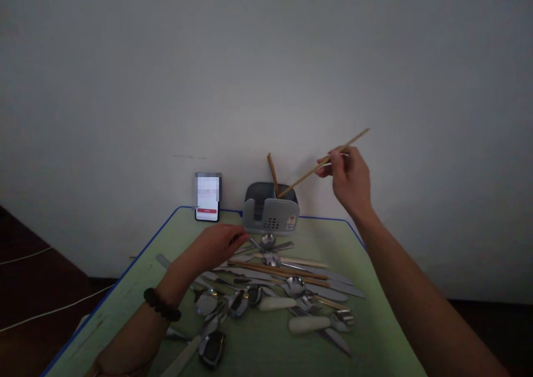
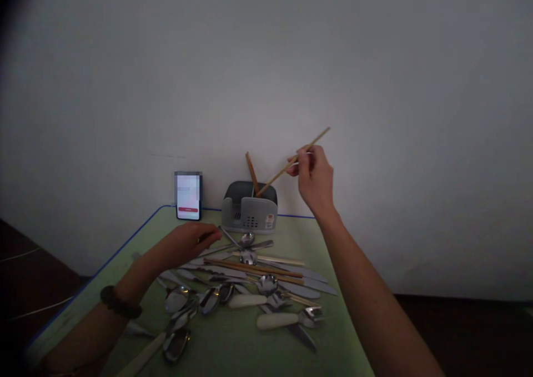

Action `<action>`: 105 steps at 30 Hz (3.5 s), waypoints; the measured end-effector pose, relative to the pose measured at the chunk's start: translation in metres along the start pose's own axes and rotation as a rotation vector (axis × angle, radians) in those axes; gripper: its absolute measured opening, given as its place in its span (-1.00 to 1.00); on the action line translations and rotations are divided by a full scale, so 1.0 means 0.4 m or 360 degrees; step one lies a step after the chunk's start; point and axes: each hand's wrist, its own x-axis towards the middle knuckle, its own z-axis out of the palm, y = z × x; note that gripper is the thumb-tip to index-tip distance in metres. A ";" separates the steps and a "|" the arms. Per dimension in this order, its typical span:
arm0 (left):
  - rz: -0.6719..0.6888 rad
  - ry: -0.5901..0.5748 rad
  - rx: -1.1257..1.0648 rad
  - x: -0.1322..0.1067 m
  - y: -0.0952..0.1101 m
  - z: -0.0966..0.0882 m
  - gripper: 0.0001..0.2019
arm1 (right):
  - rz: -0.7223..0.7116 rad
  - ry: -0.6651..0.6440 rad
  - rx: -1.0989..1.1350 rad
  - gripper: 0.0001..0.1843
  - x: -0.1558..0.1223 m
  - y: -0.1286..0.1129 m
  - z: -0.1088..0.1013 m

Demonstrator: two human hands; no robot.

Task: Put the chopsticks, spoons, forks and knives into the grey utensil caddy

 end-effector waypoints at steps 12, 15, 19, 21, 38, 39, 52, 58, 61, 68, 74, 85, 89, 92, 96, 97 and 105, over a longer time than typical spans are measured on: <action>0.0013 -0.0047 -0.0016 0.001 -0.015 -0.009 -0.70 | 0.0019 -0.0911 -0.0694 -0.87 -0.017 0.058 0.154; 0.0002 -0.0080 -0.0027 0.000 -0.013 -0.013 -0.70 | -0.0003 -0.0970 -0.0748 -0.89 -0.017 0.063 0.162; -0.0003 -0.0143 -0.0035 -0.001 -0.006 -0.016 -0.72 | -0.0024 -0.1013 -0.0794 -0.92 -0.011 0.058 0.171; 0.0001 -0.0159 -0.0035 -0.002 -0.004 -0.016 -0.72 | -0.0039 -0.1033 -0.0831 -0.93 -0.007 0.054 0.174; 0.0026 -0.0165 -0.0026 -0.001 -0.011 -0.008 -0.73 | 0.0017 -0.1006 -0.0981 -0.89 -0.011 0.075 0.193; 0.0028 -0.0167 -0.0029 -0.001 -0.011 -0.007 -0.73 | 0.0025 -0.1000 -0.0971 -0.89 -0.012 0.076 0.194; 0.0032 -0.0207 -0.0030 0.002 -0.012 -0.009 -0.73 | 0.0104 -0.0905 -0.0873 -0.83 -0.025 0.093 0.188; 0.0031 -0.0186 -0.0043 0.003 -0.010 -0.007 -0.73 | 0.0123 -0.0866 -0.0864 -0.85 -0.030 0.080 0.177; 0.0039 -0.0178 -0.0063 0.004 -0.004 -0.005 -0.74 | 0.0079 -0.0776 -0.0828 -0.85 -0.057 0.060 0.156; 0.0079 -0.0235 -0.0054 0.003 0.010 0.007 -0.73 | 0.0187 -0.0745 -0.0487 -0.81 -0.218 0.008 0.079; 0.0087 -0.0368 -0.0069 0.000 0.004 0.025 -0.78 | 0.0389 -0.1318 -0.0511 -0.87 -0.310 0.017 0.040; -0.0101 -0.0553 -0.0003 -0.010 -0.025 0.050 -0.75 | 0.0448 -0.1839 -0.0750 -0.80 -0.347 0.027 0.049; -0.0093 -0.0590 0.0044 -0.010 -0.033 0.048 -0.72 | 0.0422 -0.1906 -0.0775 -0.79 -0.350 0.029 0.054; -0.0093 -0.0605 0.0063 -0.011 -0.036 0.050 -0.70 | 0.0442 -0.1903 -0.0800 -0.77 -0.352 0.031 0.055; -0.0125 -0.0633 0.0079 -0.013 -0.036 0.051 -0.69 | 0.0456 -0.1925 -0.0821 -0.75 -0.355 0.033 0.058; -0.0134 -0.0638 0.0083 -0.013 -0.037 0.051 -0.69 | 0.0457 -0.1942 -0.0832 -0.75 -0.355 0.033 0.059; -0.0159 -0.0688 0.0119 -0.004 -0.054 0.069 -0.66 | 0.0463 -0.1980 -0.0881 -0.73 -0.355 0.037 0.060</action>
